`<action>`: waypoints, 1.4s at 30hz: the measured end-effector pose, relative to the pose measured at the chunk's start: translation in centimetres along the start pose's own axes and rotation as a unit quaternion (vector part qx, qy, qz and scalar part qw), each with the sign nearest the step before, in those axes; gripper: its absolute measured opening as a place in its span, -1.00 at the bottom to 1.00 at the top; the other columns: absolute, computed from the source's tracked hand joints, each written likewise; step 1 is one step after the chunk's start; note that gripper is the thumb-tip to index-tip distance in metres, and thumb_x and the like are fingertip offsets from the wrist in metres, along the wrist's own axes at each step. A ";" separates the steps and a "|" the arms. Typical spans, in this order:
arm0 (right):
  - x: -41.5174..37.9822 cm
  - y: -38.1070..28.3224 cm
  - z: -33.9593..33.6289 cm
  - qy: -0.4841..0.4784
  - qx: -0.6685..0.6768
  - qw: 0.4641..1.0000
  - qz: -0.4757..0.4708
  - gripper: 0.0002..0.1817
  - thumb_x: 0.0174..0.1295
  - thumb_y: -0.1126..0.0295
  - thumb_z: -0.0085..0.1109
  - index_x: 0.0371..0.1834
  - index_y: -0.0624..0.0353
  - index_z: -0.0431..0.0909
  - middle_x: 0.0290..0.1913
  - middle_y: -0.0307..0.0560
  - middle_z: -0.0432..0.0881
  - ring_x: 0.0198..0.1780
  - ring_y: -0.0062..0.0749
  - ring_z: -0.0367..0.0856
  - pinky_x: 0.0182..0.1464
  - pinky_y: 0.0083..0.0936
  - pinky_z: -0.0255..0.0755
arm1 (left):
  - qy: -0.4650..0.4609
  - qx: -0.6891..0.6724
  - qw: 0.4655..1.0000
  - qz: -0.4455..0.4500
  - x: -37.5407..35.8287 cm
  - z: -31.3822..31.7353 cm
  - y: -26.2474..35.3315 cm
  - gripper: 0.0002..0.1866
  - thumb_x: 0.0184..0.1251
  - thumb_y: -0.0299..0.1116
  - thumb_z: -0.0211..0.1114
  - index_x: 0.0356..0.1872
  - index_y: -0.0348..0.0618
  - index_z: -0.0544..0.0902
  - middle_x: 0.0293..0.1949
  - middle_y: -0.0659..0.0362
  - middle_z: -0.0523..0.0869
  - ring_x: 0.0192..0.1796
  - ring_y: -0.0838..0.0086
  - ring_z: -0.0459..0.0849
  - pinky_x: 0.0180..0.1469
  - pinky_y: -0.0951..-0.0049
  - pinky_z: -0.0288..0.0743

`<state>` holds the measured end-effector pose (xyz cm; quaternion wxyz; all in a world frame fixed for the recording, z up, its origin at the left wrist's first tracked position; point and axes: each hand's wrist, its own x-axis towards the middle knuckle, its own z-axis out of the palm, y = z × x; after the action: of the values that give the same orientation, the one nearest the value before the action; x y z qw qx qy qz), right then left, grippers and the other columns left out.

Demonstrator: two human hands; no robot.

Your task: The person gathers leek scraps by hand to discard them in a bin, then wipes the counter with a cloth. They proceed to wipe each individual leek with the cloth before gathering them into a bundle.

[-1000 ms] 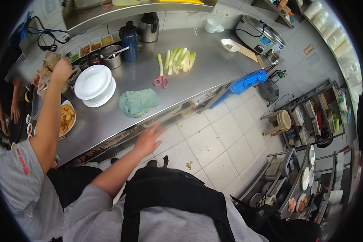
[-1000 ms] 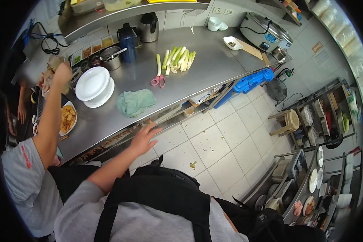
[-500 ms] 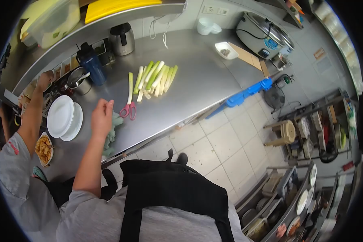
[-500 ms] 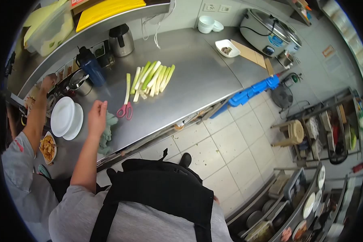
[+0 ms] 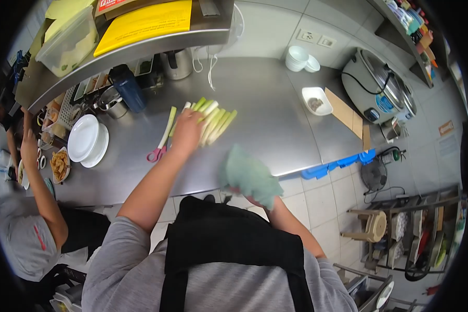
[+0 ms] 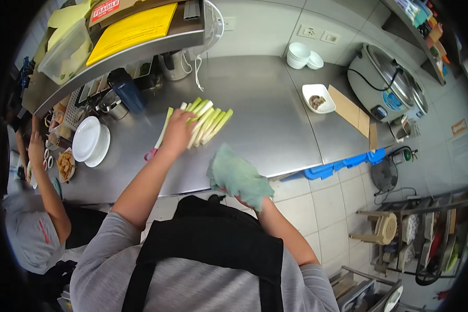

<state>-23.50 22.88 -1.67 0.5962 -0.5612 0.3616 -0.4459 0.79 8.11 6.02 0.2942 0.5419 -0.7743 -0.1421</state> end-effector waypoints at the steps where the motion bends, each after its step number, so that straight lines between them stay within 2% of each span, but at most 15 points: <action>1: 0.0 0.0 -1.0 0.029 0.234 0.972 0.020 -0.48 0.35 0.34 0.09 0.35 0.20 0.26 0.27 0.02 0.43 0.20 -0.24 0.49 0.25 -0.36 0.41 | -0.029 0.050 0.997 -0.053 0.1 1.0 -2.7 -0.68 0.27 -0.35 0.23 0.01 -0.20 0.52 -0.01 -0.07 0.53 0.04 0.01 0.56 0.13 0.17 0.44; 2: -0.1 0.0 -2.1 0.059 0.457 0.887 0.040 -0.48 0.34 0.38 0.11 0.35 0.19 0.26 0.28 0.00 0.42 0.21 -0.23 0.49 0.26 -0.34 0.42 | -0.061 0.100 0.988 -0.105 0.2 1.1 -3.5 -0.69 0.25 -0.33 0.24 -0.01 -0.20 0.53 0.00 -0.08 0.53 0.03 0.00 0.57 0.11 0.14 0.46; 7: 0.0 -1.7 -8.2 0.102 0.428 0.891 0.115 -0.42 0.27 0.43 0.20 0.36 0.18 0.26 0.28 -0.03 0.43 0.20 -0.32 0.50 0.23 -0.37 0.45 | -0.107 0.118 0.975 -0.155 1.7 2.2 -4.8 -0.71 0.24 -0.32 0.23 -0.06 -0.20 0.52 -0.04 -0.07 0.53 -0.05 -0.01 0.61 0.01 0.11 0.52; 10: 2.3 -2.7 -9.4 0.178 0.078 0.965 0.175 -0.36 0.24 0.42 0.24 0.39 0.18 0.23 0.28 -0.07 0.43 0.20 -0.37 0.50 0.22 -0.42 0.45 | -0.103 0.173 0.974 -0.109 1.6 2.3 -4.7 -0.74 0.25 -0.33 0.21 -0.10 -0.23 0.51 -0.05 -0.08 0.53 -0.09 0.00 0.64 -0.05 0.10 0.54; 13: 4.9 -3.0 -10.4 0.104 0.357 0.912 0.171 -0.34 0.18 0.43 0.29 0.36 0.16 0.27 0.28 -0.11 0.43 0.20 -0.39 0.50 0.21 -0.44 0.45 | -0.102 0.151 0.978 -0.100 1.8 2.2 -4.4 -0.77 0.25 -0.35 0.18 -0.13 -0.25 0.51 -0.04 -0.10 0.52 -0.12 -0.01 0.64 -0.07 0.10 0.55; 16: 6.8 -1.8 -12.6 0.025 0.266 0.951 0.157 -0.42 0.21 0.43 0.23 0.33 0.11 0.31 0.29 -0.14 0.43 0.22 -0.38 0.48 0.23 -0.41 0.44 | -0.081 0.149 0.977 -0.125 2.2 2.4 -3.6 -0.79 0.31 -0.33 0.13 -0.16 -0.26 0.51 -0.14 -0.09 0.58 -0.14 -0.02 0.65 -0.09 0.08 0.53; 18: 7.8 -1.1 -14.6 -0.083 -0.230 0.969 -0.028 -0.52 0.28 0.36 0.13 0.29 0.05 0.35 0.30 -0.12 0.42 0.23 -0.34 0.48 0.25 -0.38 0.43 | -0.049 0.110 0.975 -0.187 2.3 2.7 -3.4 -0.74 0.39 -0.27 0.07 -0.10 -0.26 0.53 -0.31 -0.05 0.60 -0.16 -0.02 0.64 -0.13 0.11 0.52; 19: 8.3 -1.6 -15.0 -0.096 -0.223 0.970 -0.032 -0.52 0.28 0.36 0.13 0.29 0.05 0.35 0.30 -0.12 0.42 0.23 -0.34 0.48 0.25 -0.38 0.43 | -0.043 0.118 0.972 -0.199 2.0 2.9 -2.9 -0.74 0.39 -0.27 0.07 -0.10 -0.26 0.53 -0.31 -0.05 0.60 -0.16 -0.02 0.64 -0.13 0.11 0.52; 21: 9.6 -2.9 -14.8 -0.071 0.464 0.857 0.214 -0.61 0.38 0.29 -0.01 0.26 0.07 0.38 0.24 -0.14 0.47 0.20 -0.29 0.50 0.25 -0.41 0.42 | 0.031 0.027 0.972 -0.232 1.4 3.2 -1.2 -0.69 0.46 -0.24 -0.01 -0.04 -0.28 0.54 -0.36 -0.04 0.65 -0.16 0.00 0.65 -0.15 0.13 0.49; 26: 11.2 0.0 -14.5 -0.130 0.541 0.802 0.216 -0.69 0.39 0.29 -0.02 0.13 0.15 0.45 0.03 -0.18 0.58 0.03 -0.29 0.58 0.12 -0.41 0.48 | -0.076 -0.155 0.947 -0.272 -0.2 10.0 10.4 -0.59 0.48 -0.18 -0.04 0.16 -0.27 0.45 0.08 -0.28 0.52 0.21 -0.11 0.45 0.26 0.13 0.30; 28: 11.1 -0.7 -13.8 -0.148 0.582 0.776 0.190 -0.70 0.37 0.31 0.04 0.09 0.19 0.46 -0.05 -0.16 0.60 -0.04 -0.32 0.60 0.05 -0.40 0.49 | -0.085 -0.109 0.987 -0.086 -0.3 12.6 16.1 -0.58 0.38 -0.44 -0.01 0.24 -0.29 0.34 0.16 -0.21 0.52 0.19 -0.05 0.50 0.20 0.09 0.36; 30: 11.4 -6.0 -13.4 0.092 0.297 0.928 0.206 -0.72 0.27 0.37 0.18 -0.02 0.25 0.50 -0.19 -0.12 0.61 -0.18 -0.39 0.61 -0.12 -0.39 0.50 | -0.120 -0.027 0.986 -0.110 -1.6 14.6 18.7 -0.54 0.29 -0.53 0.00 0.25 -0.31 0.35 0.25 -0.24 0.41 0.32 -0.08 0.35 0.35 0.13 0.22; 36: 15.6 -5.2 -14.9 0.106 0.264 0.935 0.214 -0.73 0.18 0.37 0.28 -0.14 0.31 0.54 -0.25 -0.06 0.63 -0.30 -0.35 0.62 -0.24 -0.38 0.52 | -0.190 0.095 0.968 -0.131 -2.4 13.2 20.8 -0.77 0.35 -0.49 -0.01 -0.03 -0.34 0.43 -0.32 -0.26 0.60 -0.20 -0.16 0.58 -0.14 -0.05 0.42; 40: 20.0 -2.5 -24.4 0.067 0.371 0.896 0.234 -0.64 0.29 0.13 0.16 -0.06 0.21 0.54 -0.16 0.00 0.64 -0.19 -0.19 0.66 -0.14 -0.32 0.59 | -0.159 -0.085 0.955 -0.235 -4.5 12.0 21.9 -0.70 0.55 -0.21 -0.07 0.05 -0.24 0.33 -0.48 0.04 0.52 -0.52 0.28 0.49 -0.41 0.32 0.37; 42: 21.3 1.1 -28.6 -0.101 0.518 0.821 0.218 -0.61 0.34 0.06 0.07 0.00 0.15 0.52 -0.10 -0.03 0.63 -0.10 -0.19 0.64 -0.07 -0.32 0.57 | -0.128 -0.387 0.833 -0.374 -4.7 10.9 21.9 -0.71 0.58 -0.18 -0.13 0.06 -0.16 0.37 -0.49 0.23 0.45 -0.57 0.56 0.29 -0.46 0.53 0.23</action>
<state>-42.78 -7.00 -4.37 0.9138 -0.1187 0.1279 -0.3667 -21.24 19.50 7.86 0.3022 0.6090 -0.4253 -0.5974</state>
